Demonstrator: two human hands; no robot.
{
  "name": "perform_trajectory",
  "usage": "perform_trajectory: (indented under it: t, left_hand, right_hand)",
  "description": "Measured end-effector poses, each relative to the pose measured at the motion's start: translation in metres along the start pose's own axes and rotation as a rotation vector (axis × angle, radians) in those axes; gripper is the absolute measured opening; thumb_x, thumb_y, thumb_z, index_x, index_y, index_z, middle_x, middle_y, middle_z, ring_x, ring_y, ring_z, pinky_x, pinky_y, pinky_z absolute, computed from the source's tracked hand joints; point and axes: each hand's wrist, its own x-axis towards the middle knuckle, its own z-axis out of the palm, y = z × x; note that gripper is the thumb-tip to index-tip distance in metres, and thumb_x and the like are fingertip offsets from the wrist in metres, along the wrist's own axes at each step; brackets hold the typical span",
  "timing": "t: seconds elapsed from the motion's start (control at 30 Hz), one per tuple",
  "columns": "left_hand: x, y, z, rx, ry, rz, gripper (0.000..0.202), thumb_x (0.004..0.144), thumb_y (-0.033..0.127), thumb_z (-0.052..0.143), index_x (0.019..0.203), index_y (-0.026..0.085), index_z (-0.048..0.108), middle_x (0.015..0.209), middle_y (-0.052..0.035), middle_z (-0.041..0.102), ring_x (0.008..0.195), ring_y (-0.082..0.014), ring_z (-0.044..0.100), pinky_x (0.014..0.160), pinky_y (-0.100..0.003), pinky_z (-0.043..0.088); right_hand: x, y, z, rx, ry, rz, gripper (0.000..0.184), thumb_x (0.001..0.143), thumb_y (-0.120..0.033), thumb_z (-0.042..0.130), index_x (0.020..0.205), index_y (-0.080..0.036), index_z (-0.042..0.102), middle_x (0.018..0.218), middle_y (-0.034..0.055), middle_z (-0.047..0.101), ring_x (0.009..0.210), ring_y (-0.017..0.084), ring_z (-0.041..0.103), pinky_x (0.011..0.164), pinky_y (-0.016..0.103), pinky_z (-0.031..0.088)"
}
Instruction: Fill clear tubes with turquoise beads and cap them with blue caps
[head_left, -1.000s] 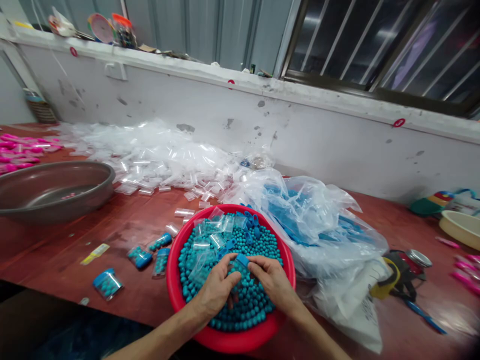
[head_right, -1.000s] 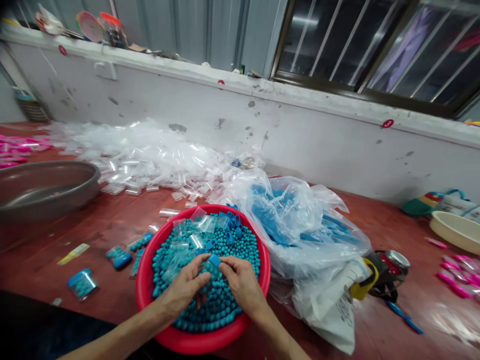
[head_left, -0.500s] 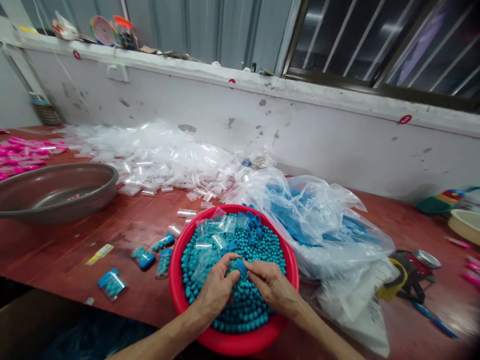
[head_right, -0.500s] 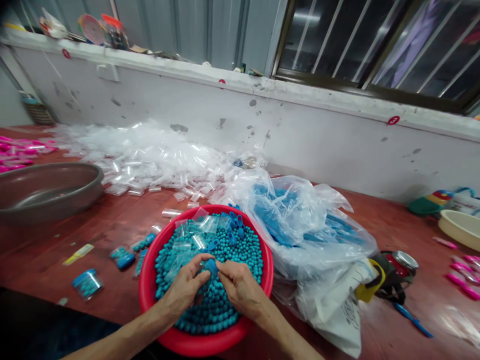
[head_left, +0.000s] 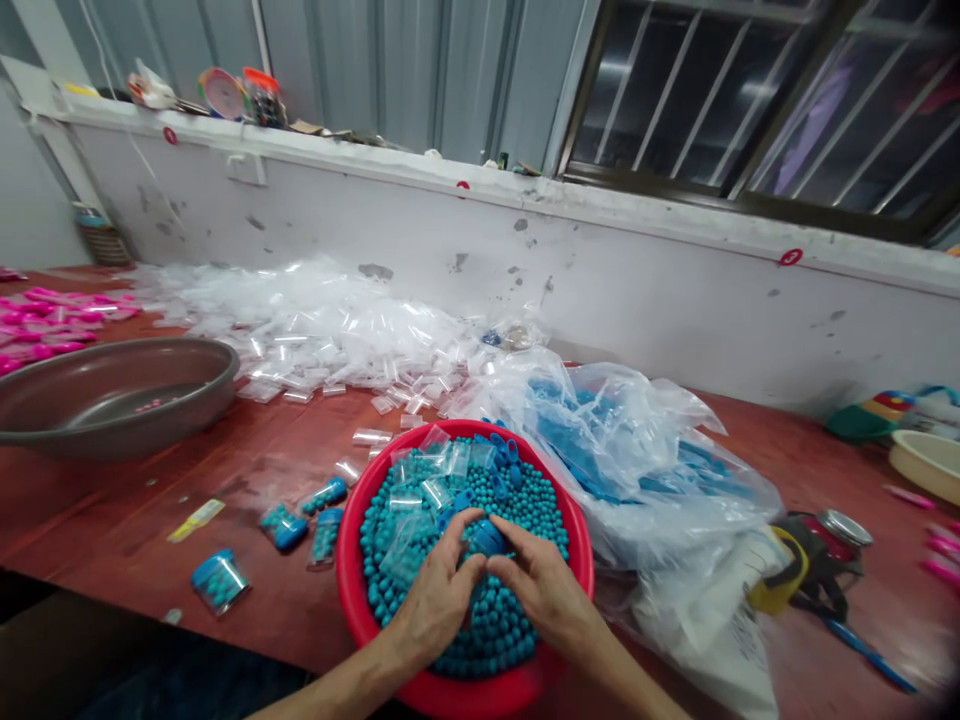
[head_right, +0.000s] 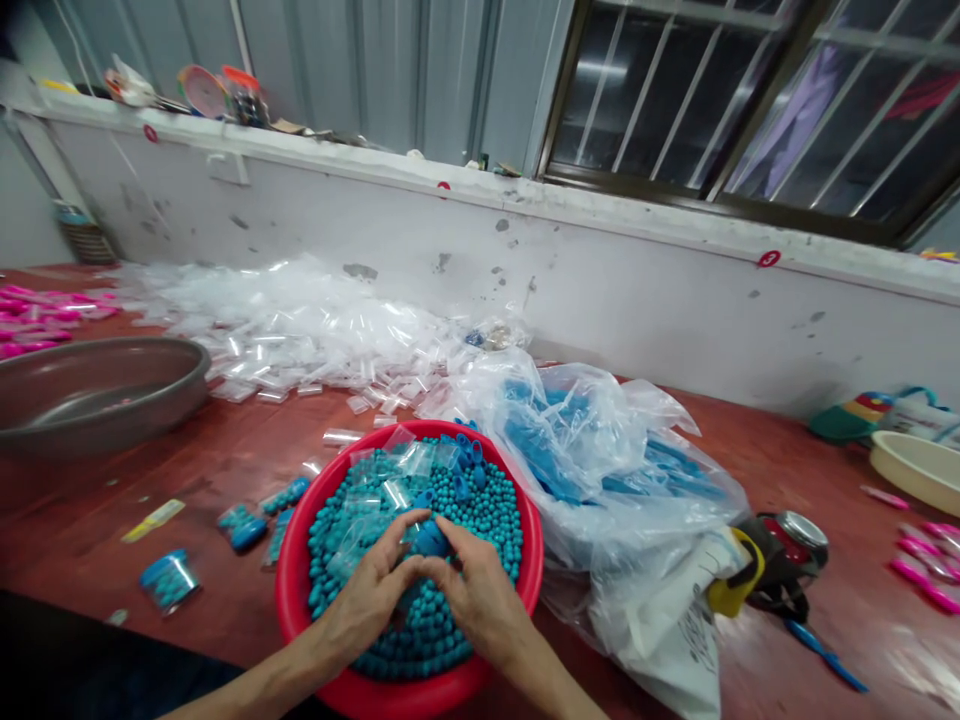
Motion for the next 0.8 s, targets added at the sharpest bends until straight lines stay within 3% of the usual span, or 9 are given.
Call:
perform_trajectory:
  t: [0.1, 0.17, 0.27, 0.47, 0.6, 0.8]
  left_hand:
    - [-0.001, 0.004, -0.001, 0.024, 0.045, 0.082, 0.045, 0.077, 0.026, 0.043, 0.121, 0.018, 0.038, 0.096, -0.0041, 0.056, 0.081, -0.0145, 0.053, 0.079, -0.028, 0.042]
    - [0.000, 0.005, -0.001, 0.007, 0.044, 0.108, 0.042, 0.075, 0.024, 0.044, 0.117, 0.015, 0.042, 0.103, -0.0056, 0.055, 0.094, -0.0170, 0.050, 0.089, -0.029, 0.035]
    - [0.002, 0.004, 0.001, -0.039, 0.029, 0.087, 0.033, 0.075, 0.024, 0.043, 0.107, 0.014, 0.046, 0.092, -0.0036, 0.057, 0.085, -0.0160, 0.051, 0.082, -0.028, 0.039]
    - [-0.002, 0.008, 0.009, -0.017, 0.106, 0.025, 0.018, 0.073, 0.021, 0.043, 0.090, 0.017, 0.048, 0.066, 0.0037, 0.049, 0.065, -0.0125, 0.048, 0.063, -0.023, 0.039]
    - [-0.007, 0.012, 0.011, 0.091, 0.150, 0.078, 0.016, 0.075, 0.020, 0.042, 0.089, 0.018, 0.050, 0.068, 0.0031, 0.051, 0.066, -0.0128, 0.049, 0.064, -0.023, 0.037]
    - [-0.007, 0.014, 0.009, 0.115, 0.121, 0.075, 0.015, 0.074, 0.019, 0.041, 0.086, 0.018, 0.049, 0.067, 0.0029, 0.050, 0.065, -0.0127, 0.049, 0.061, -0.022, 0.038]
  right_hand:
    - [-0.009, 0.001, 0.010, -0.170, -0.046, -0.035, 0.082, 0.060, -0.029, 0.068, 0.131, -0.016, 0.027, 0.125, 0.0095, 0.043, 0.114, 0.025, 0.040, 0.094, 0.037, 0.035]
    - [-0.012, 0.003, 0.017, -0.233, -0.031, -0.074, 0.088, 0.058, -0.026, 0.069, 0.131, -0.015, 0.022, 0.126, 0.0115, 0.040, 0.114, 0.024, 0.041, 0.094, 0.036, 0.036]
    - [-0.012, 0.003, 0.026, -0.344, 0.035, -0.145, 0.073, 0.062, -0.025, 0.062, 0.126, -0.014, 0.027, 0.113, 0.0123, 0.048, 0.100, 0.023, 0.051, 0.085, 0.036, 0.043]
    - [-0.012, -0.002, 0.034, -0.516, 0.143, -0.187, 0.061, 0.059, -0.027, 0.060, 0.112, -0.013, 0.034, 0.097, 0.0132, 0.053, 0.082, 0.026, 0.058, 0.066, 0.037, 0.049]
    - [-0.013, 0.000, 0.034, -0.559, 0.129, -0.200, 0.051, 0.058, -0.026, 0.058, 0.103, -0.015, 0.037, 0.089, 0.0098, 0.055, 0.071, 0.023, 0.059, 0.058, 0.033, 0.048]
    - [-0.014, -0.004, 0.036, -0.503, 0.105, -0.135, 0.050, 0.059, -0.029, 0.059, 0.102, -0.013, 0.040, 0.087, 0.0098, 0.056, 0.073, 0.024, 0.059, 0.061, 0.035, 0.048]
